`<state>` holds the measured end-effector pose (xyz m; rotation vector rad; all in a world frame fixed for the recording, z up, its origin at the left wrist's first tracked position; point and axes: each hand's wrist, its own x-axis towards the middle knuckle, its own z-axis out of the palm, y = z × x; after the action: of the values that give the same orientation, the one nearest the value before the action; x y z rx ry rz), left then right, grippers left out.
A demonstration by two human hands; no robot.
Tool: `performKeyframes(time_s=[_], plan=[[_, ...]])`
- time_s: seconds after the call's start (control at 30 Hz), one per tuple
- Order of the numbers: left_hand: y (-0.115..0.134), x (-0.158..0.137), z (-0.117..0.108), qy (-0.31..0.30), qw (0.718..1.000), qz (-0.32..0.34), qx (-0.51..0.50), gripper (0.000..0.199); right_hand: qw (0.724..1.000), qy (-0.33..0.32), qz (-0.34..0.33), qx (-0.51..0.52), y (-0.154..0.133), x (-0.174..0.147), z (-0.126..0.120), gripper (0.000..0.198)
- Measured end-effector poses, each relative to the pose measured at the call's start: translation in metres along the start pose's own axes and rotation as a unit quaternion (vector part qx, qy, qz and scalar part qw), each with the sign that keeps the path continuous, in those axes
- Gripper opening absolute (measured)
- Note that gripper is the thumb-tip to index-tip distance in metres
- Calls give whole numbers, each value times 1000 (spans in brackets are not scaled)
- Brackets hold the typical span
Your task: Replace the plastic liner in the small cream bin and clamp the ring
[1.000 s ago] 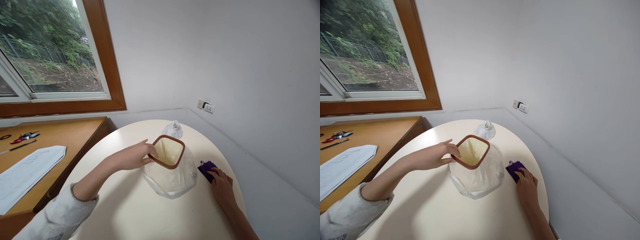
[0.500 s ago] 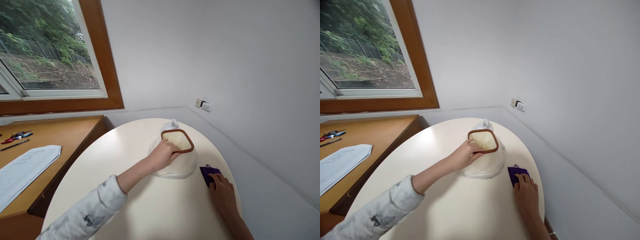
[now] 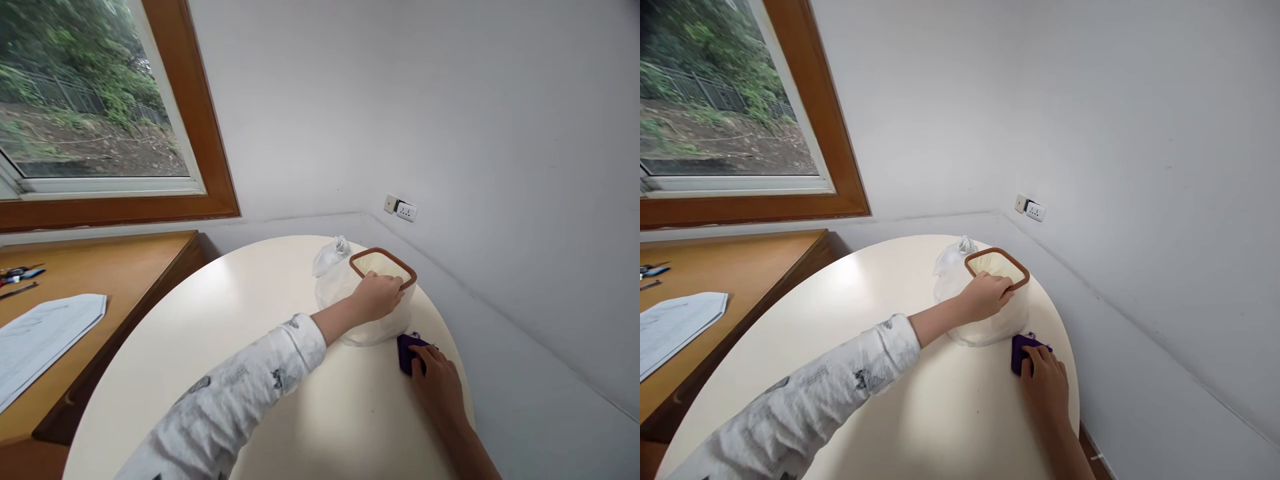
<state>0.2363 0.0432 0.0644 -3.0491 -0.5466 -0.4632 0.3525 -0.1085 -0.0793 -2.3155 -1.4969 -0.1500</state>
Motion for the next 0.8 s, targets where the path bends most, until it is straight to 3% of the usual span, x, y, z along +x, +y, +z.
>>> performKeyframes(time_s=[0.33,0.5,0.63,0.8], plan=[[-1,43,10,-55,998,20,31,27,998,59,-20,-15,-3,-1,-3,30],[6,56,11,-61,997,34,43,26,999,46,-19,4,-2,0,-1,30],[-2,48,-2,-22,997,46,61,30,999,38,-17,12,-3,-1,-2,30],[-36,11,-28,20,992,70,100,28,999,33,-9,18,-3,-1,-3,31]])
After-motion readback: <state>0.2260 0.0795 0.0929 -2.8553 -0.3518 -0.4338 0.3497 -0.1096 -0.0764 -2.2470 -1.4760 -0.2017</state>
